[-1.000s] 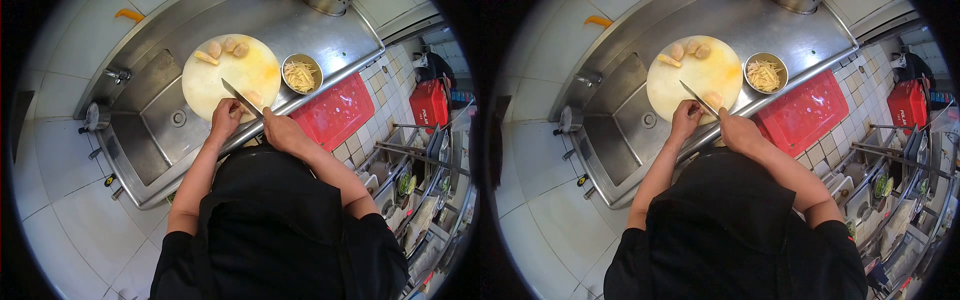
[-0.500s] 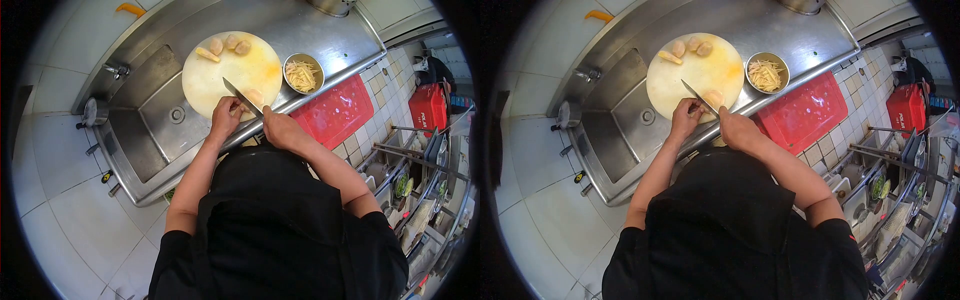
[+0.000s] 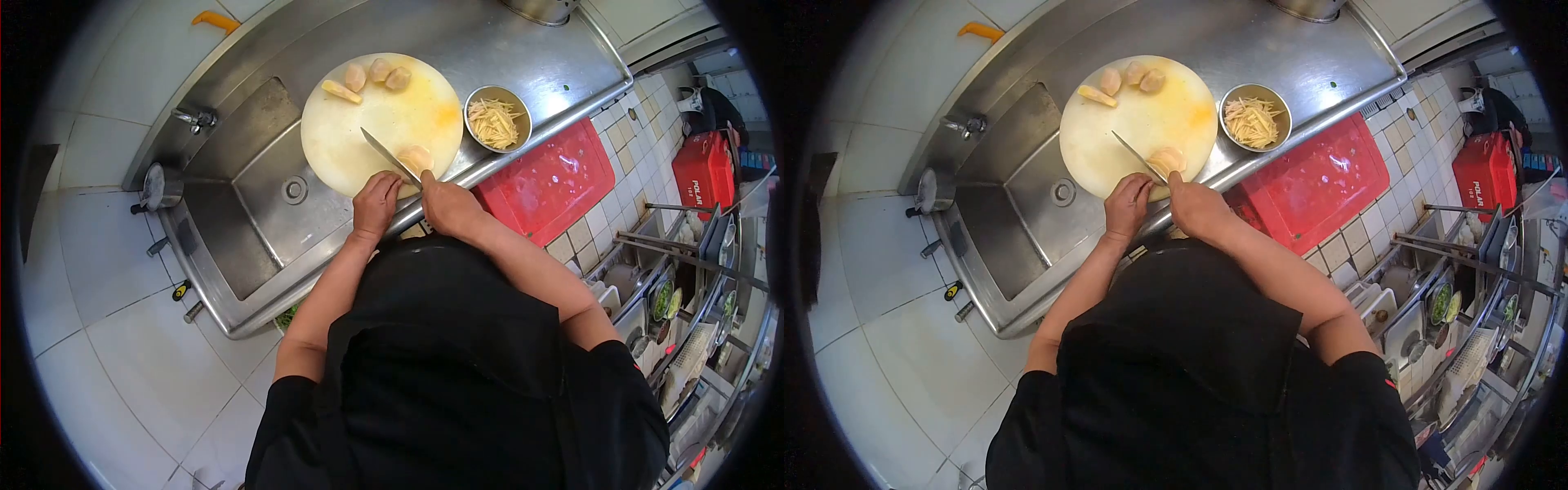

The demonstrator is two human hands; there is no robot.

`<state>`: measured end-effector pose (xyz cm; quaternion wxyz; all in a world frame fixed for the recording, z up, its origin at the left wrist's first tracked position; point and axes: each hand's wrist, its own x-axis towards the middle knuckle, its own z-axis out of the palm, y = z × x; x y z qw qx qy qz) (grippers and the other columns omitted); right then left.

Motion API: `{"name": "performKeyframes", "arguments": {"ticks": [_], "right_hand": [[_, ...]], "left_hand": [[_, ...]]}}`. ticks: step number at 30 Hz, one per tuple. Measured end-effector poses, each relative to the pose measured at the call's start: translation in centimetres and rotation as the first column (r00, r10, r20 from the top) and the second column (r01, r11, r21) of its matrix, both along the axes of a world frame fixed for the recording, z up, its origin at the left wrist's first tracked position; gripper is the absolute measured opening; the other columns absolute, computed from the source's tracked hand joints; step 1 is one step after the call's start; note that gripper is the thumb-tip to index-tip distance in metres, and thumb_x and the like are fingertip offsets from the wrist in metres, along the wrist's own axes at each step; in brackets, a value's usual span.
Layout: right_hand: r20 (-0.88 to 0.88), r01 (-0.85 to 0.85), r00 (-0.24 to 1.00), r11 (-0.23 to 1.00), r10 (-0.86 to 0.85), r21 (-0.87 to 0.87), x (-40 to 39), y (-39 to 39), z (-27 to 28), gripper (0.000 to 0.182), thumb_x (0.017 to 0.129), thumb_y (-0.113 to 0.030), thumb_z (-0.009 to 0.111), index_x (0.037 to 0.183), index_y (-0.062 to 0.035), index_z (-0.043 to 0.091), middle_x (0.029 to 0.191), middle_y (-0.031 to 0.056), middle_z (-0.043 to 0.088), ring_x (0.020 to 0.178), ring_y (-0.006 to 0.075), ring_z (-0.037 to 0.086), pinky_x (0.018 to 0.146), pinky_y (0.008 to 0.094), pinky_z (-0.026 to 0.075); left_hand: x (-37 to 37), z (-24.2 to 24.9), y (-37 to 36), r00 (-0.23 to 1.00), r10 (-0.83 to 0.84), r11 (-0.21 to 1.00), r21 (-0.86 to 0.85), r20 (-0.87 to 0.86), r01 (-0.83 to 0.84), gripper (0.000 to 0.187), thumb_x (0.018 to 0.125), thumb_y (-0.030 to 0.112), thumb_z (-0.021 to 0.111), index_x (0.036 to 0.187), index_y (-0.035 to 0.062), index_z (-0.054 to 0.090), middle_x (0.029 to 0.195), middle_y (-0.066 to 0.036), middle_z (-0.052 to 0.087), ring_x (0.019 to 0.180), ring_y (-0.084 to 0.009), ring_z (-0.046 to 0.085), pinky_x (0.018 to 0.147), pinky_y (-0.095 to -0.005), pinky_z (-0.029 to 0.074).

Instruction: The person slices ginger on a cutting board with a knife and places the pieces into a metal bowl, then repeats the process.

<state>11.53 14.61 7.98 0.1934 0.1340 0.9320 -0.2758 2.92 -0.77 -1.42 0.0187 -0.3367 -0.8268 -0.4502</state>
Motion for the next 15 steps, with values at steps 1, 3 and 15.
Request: {"name": "performKeyframes", "arguments": {"ticks": [1,3,15], "right_hand": [[0.002,0.009,1.000,1.000,-0.009,-0.004,0.0,0.0,0.1,0.021,0.094,-0.007,0.045,0.111,0.0054,0.046,0.087,0.0309,0.069,0.087,0.0466,0.069,0.077,0.0552,0.054],[0.006,0.018,1.000,1.000,-0.018,-0.010,0.1,-0.1,-0.1,0.021,0.094,-0.006,0.044,0.111,0.0054,0.046,0.087,0.0310,0.069,0.087,0.0467,0.069,0.077,0.0551,0.054],[-0.133,-0.007,0.991,0.999,0.011,0.032,0.8,1.6,0.6,0.020,0.098,-0.014,0.048,0.109,0.0022,0.048,0.081,0.0293,0.068,0.082,0.0473,0.067,0.074,0.0568,0.052]], "left_hand": [[-0.1,-0.1,0.0,1.000,-0.007,1.000,0.008,-0.019,0.007,0.007,0.091,0.012,0.070,0.096,0.0070,0.071,0.098,-0.007,0.071,0.086,-0.0277,0.070,0.076,-0.0349,0.057],[-0.2,0.0,-0.1,0.999,-0.013,1.000,0.016,-0.036,0.013,0.007,0.091,0.012,0.070,0.096,0.0072,0.071,0.097,-0.007,0.071,0.085,-0.0274,0.070,0.075,-0.0351,0.058],[-1.2,1.4,0.0,0.993,-0.098,0.990,-0.097,0.072,0.105,0.012,0.090,0.012,0.070,0.099,0.0037,0.069,0.104,-0.011,0.067,0.090,-0.0323,0.068,0.078,-0.0401,0.056]]}}
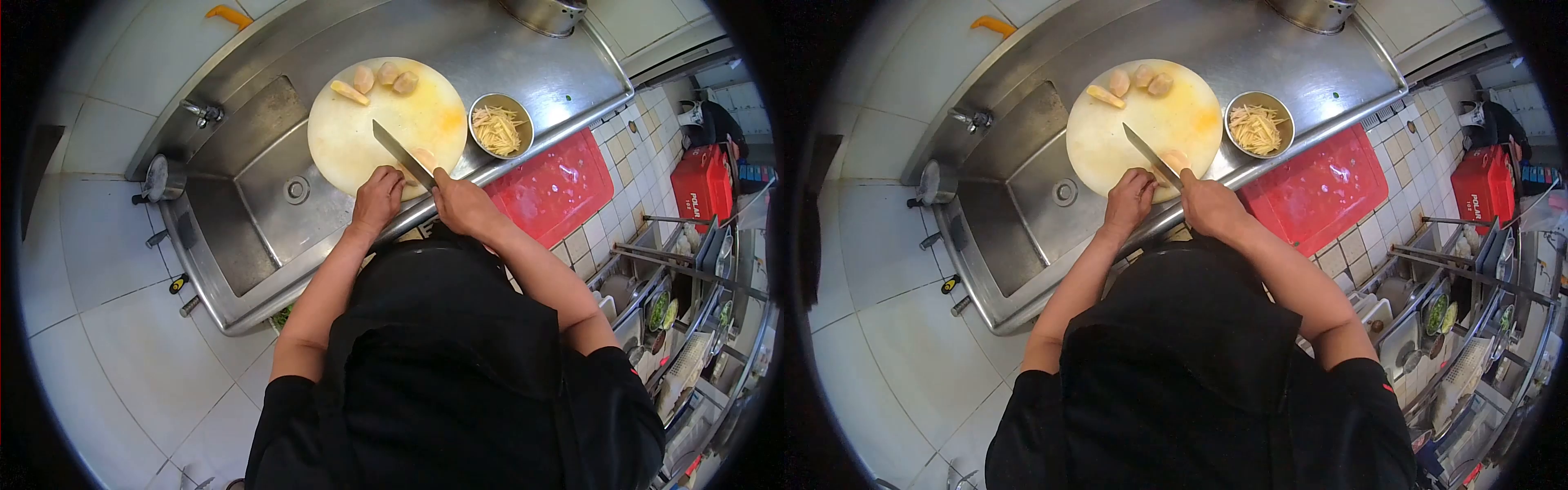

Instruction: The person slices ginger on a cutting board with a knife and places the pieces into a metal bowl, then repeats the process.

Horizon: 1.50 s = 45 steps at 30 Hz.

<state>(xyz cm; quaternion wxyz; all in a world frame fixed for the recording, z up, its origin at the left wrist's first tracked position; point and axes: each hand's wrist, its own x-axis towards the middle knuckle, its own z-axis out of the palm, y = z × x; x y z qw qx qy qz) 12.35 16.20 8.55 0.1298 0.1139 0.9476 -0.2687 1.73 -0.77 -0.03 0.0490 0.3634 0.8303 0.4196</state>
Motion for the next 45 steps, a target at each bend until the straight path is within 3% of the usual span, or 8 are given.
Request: {"name": "performKeyframes", "arguments": {"ticks": [9,24,41,45], "right_hand": [[0.010,0.010,1.000,1.000,-0.010,-0.021,2.1,-0.6,2.4,0.020,0.099,-0.014,0.048,0.109,0.0024,0.047,0.078,0.0285,0.066,0.079,0.0470,0.067,0.072,0.0582,0.051],[0.015,-0.010,1.000,1.000,0.010,0.025,2.5,-1.0,2.6,0.017,0.096,-0.012,0.048,0.106,0.0020,0.048,0.075,0.0268,0.067,0.076,0.0462,0.068,0.069,0.0581,0.052],[0.070,-0.031,0.997,0.999,0.032,-0.008,0.1,-0.9,1.0,0.017,0.096,-0.010,0.046,0.107,0.0041,0.047,0.081,0.0300,0.068,0.083,0.0463,0.068,0.074,0.0566,0.053],[0.016,-0.017,1.000,1.000,0.017,-0.006,-0.8,-1.2,-2.2,0.019,0.098,-0.013,0.048,0.106,0.0040,0.046,0.081,0.0309,0.067,0.080,0.0484,0.067,0.072,0.0569,0.052]], "left_hand": [[-0.1,0.7,0.2,0.997,-0.010,0.998,-0.061,0.073,0.014,0.015,0.092,0.012,0.066,0.104,0.0027,0.070,0.109,-0.014,0.066,0.092,-0.0366,0.068,0.082,-0.0434,0.056],[-0.2,1.0,0.3,0.999,-0.033,0.994,-0.102,0.023,0.035,0.020,0.091,0.010,0.062,0.108,0.0030,0.068,0.112,-0.018,0.065,0.095,-0.0395,0.067,0.085,-0.0461,0.056],[0.0,0.4,0.2,1.000,-0.007,1.000,-0.019,0.007,0.007,0.018,0.089,0.006,0.069,0.106,0.0029,0.068,0.108,-0.014,0.066,0.092,-0.0358,0.068,0.079,-0.0414,0.057],[0.0,0.5,0.3,1.000,-0.010,0.999,-0.039,-0.017,0.010,0.016,0.089,0.006,0.068,0.105,0.0032,0.068,0.105,-0.014,0.066,0.091,-0.0358,0.068,0.078,-0.0416,0.057]]}}
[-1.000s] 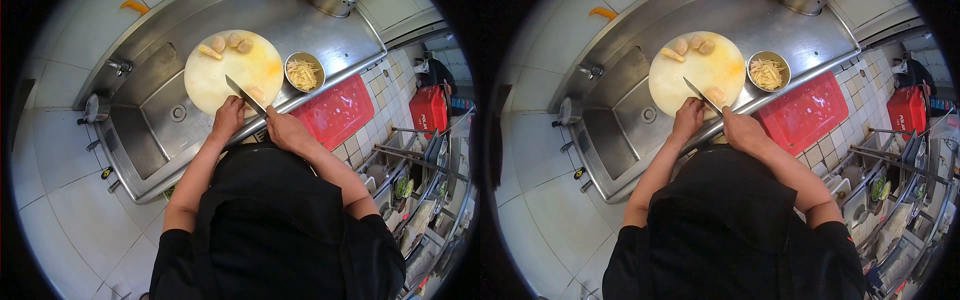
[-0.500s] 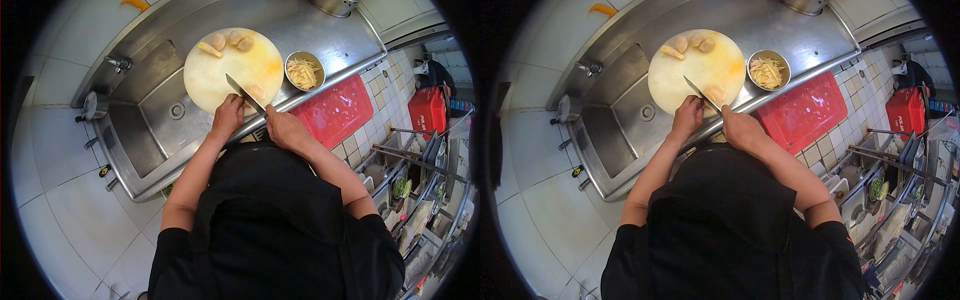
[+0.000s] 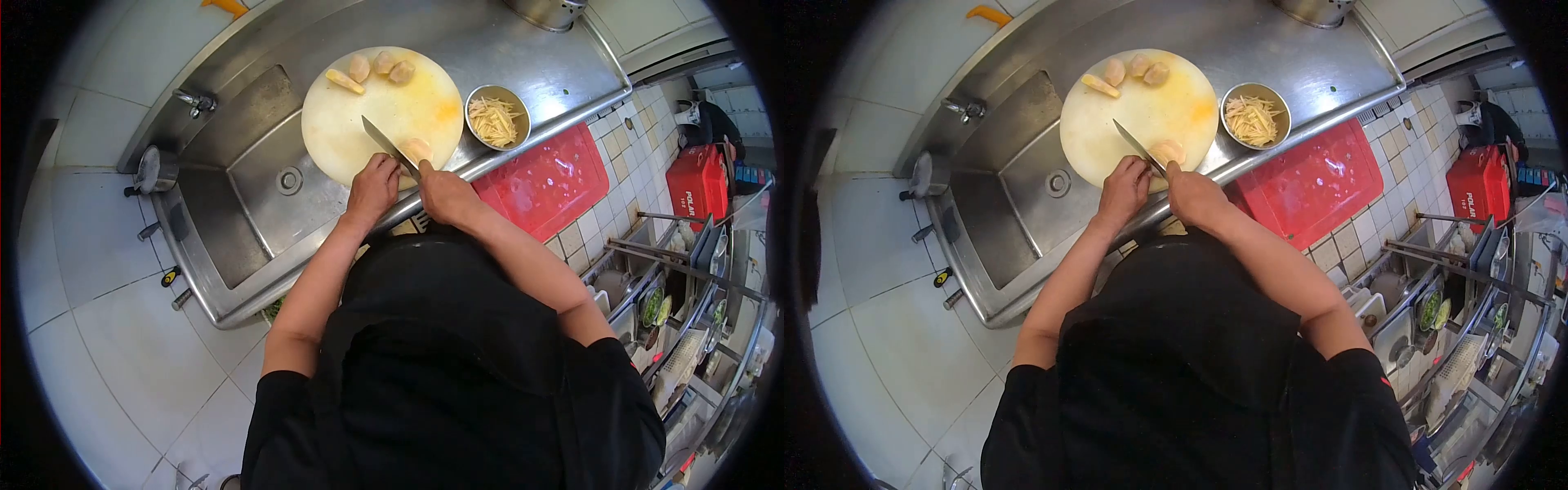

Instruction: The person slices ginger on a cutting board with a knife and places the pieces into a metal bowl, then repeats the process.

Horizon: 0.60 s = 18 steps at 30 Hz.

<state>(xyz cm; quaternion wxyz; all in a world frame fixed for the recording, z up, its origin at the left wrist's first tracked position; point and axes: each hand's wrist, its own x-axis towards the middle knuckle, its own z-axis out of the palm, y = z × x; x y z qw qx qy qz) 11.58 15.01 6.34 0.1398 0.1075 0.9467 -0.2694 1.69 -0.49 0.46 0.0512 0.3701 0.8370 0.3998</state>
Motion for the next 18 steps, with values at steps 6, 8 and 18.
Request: {"name": "performKeyframes", "arguments": {"ticks": [6,8,18], "right_hand": [[0.018,0.006,1.000,1.000,-0.006,0.028,0.2,0.4,1.5,0.019,0.097,-0.011,0.045,0.109,0.0032,0.047,0.081,0.0304,0.068,0.082,0.0472,0.068,0.075,0.0572,0.053],[0.018,0.013,1.000,1.000,-0.013,0.022,0.8,0.2,3.5,0.019,0.098,-0.012,0.045,0.109,0.0031,0.047,0.080,0.0304,0.068,0.082,0.0473,0.068,0.075,0.0576,0.053],[0.051,-0.004,0.999,1.000,0.003,0.020,2.0,0.4,4.4,0.018,0.099,-0.012,0.043,0.108,0.0025,0.047,0.078,0.0292,0.067,0.080,0.0470,0.068,0.073,0.0584,0.052]], "left_hand": [[-0.2,-0.1,0.0,0.999,-0.007,1.000,0.008,0.043,0.007,0.016,0.089,0.007,0.068,0.104,0.0032,0.068,0.105,-0.015,0.065,0.091,-0.0363,0.068,0.078,-0.0417,0.056],[-0.1,-0.1,0.0,0.999,-0.017,1.000,0.000,0.032,0.017,0.016,0.091,0.010,0.064,0.106,0.0045,0.068,0.108,-0.016,0.065,0.092,-0.0388,0.067,0.080,-0.0449,0.056],[-0.1,-0.2,-0.1,0.998,-0.010,1.000,0.020,0.064,0.009,0.019,0.091,0.011,0.063,0.107,0.0031,0.069,0.110,-0.017,0.066,0.094,-0.0391,0.068,0.082,-0.0450,0.057]]}}
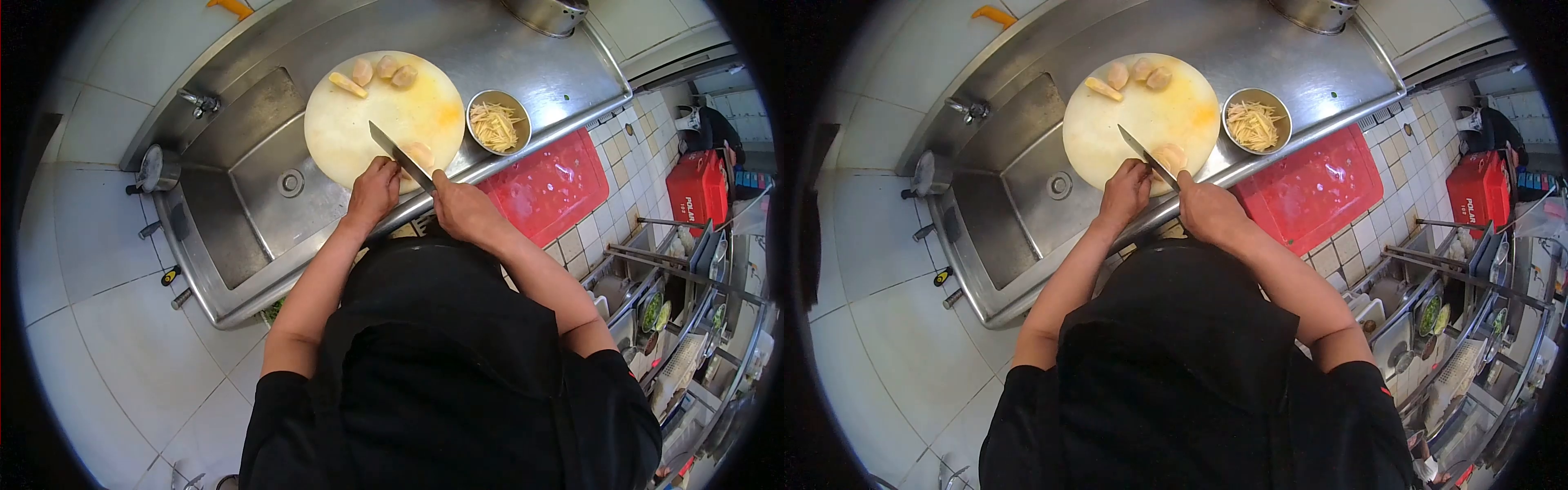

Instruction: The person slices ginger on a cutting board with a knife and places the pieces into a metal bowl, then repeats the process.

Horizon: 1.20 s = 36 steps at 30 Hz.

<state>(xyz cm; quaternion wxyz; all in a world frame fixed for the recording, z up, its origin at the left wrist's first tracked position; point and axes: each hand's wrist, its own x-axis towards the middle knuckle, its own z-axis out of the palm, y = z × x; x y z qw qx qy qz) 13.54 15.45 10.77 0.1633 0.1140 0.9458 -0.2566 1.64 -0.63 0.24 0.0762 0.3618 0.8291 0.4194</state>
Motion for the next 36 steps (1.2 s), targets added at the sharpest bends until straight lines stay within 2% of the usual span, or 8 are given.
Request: {"name": "performKeyframes", "arguments": {"ticks": [2,7,17,21,23,26,36], "right_hand": [[-0.003,-0.008,1.000,1.000,0.008,0.007,-0.1,-0.1,0.1,0.017,0.098,-0.011,0.043,0.107,0.0027,0.047,0.078,0.0292,0.067,0.080,0.0469,0.068,0.073,0.0582,0.052],[0.042,-0.020,0.999,0.999,0.019,0.030,-0.7,-0.3,0.2,0.017,0.097,-0.009,0.042,0.107,0.0031,0.047,0.081,0.0297,0.067,0.081,0.0467,0.068,0.074,0.0573,0.053],[0.008,-0.001,1.000,1.000,0.001,0.001,-2.7,-0.8,-4.1,0.018,0.095,-0.009,0.045,0.109,0.0036,0.047,0.085,0.0301,0.069,0.085,0.0459,0.069,0.076,0.0552,0.054],[0.013,0.027,1.000,1.000,-0.027,0.007,-2.2,-0.4,-2.7,0.018,0.097,-0.011,0.045,0.108,0.0034,0.047,0.084,0.0299,0.068,0.084,0.0463,0.069,0.076,0.0561,0.053],[-0.013,0.027,1.000,1.000,-0.027,-0.015,-1.2,-0.5,-1.4,0.018,0.097,-0.011,0.045,0.108,0.0032,0.047,0.083,0.0298,0.068,0.084,0.0464,0.069,0.075,0.0566,0.053],[-0.030,0.026,0.999,0.999,-0.026,-0.026,-0.1,-0.3,0.1,0.018,0.098,-0.012,0.045,0.108,0.0029,0.047,0.082,0.0296,0.068,0.083,0.0464,0.068,0.074,0.0573,0.052],[0.022,0.002,1.000,1.000,-0.001,-0.008,-0.3,-0.4,0.1,0.017,0.097,-0.010,0.046,0.107,0.0037,0.048,0.079,0.0304,0.067,0.080,0.0462,0.068,0.072,0.0567,0.053]], "left_hand": [[0.0,-0.1,0.0,1.000,0.008,0.999,-0.049,-0.026,-0.009,0.018,0.091,0.010,0.063,0.107,0.0029,0.069,0.111,-0.017,0.066,0.094,-0.0389,0.068,0.083,-0.0446,0.057],[-0.1,-0.3,0.0,1.000,0.004,1.000,-0.021,-0.021,-0.005,0.017,0.091,0.010,0.064,0.105,0.0031,0.069,0.111,-0.017,0.066,0.095,-0.0387,0.068,0.083,-0.0444,0.057],[0.1,0.7,0.0,1.000,-0.009,1.000,-0.029,-0.013,0.009,0.014,0.091,0.011,0.065,0.103,0.0039,0.067,0.105,-0.015,0.065,0.093,-0.0375,0.067,0.079,-0.0445,0.056],[-0.2,-0.3,-0.1,1.000,-0.014,1.000,-0.016,-0.023,0.014,0.016,0.091,0.011,0.065,0.105,0.0036,0.067,0.107,-0.015,0.065,0.092,-0.0375,0.067,0.080,-0.0441,0.056],[0.0,-0.4,-0.1,0.999,0.010,1.000,-0.006,-0.042,-0.010,0.017,0.089,0.008,0.069,0.105,0.0014,0.068,0.106,-0.014,0.067,0.092,-0.0343,0.069,0.079,-0.0403,0.057],[0.1,0.1,-0.1,1.000,0.012,1.000,-0.009,0.006,-0.012,0.018,0.091,0.010,0.065,0.107,0.0033,0.069,0.110,-0.016,0.066,0.094,-0.0372,0.068,0.082,-0.0439,0.056],[0.0,-0.5,-0.2,1.000,0.008,1.000,-0.019,-0.027,-0.008,0.018,0.089,0.010,0.066,0.106,0.0030,0.070,0.109,-0.016,0.066,0.093,-0.0371,0.068,0.082,-0.0441,0.057]]}}
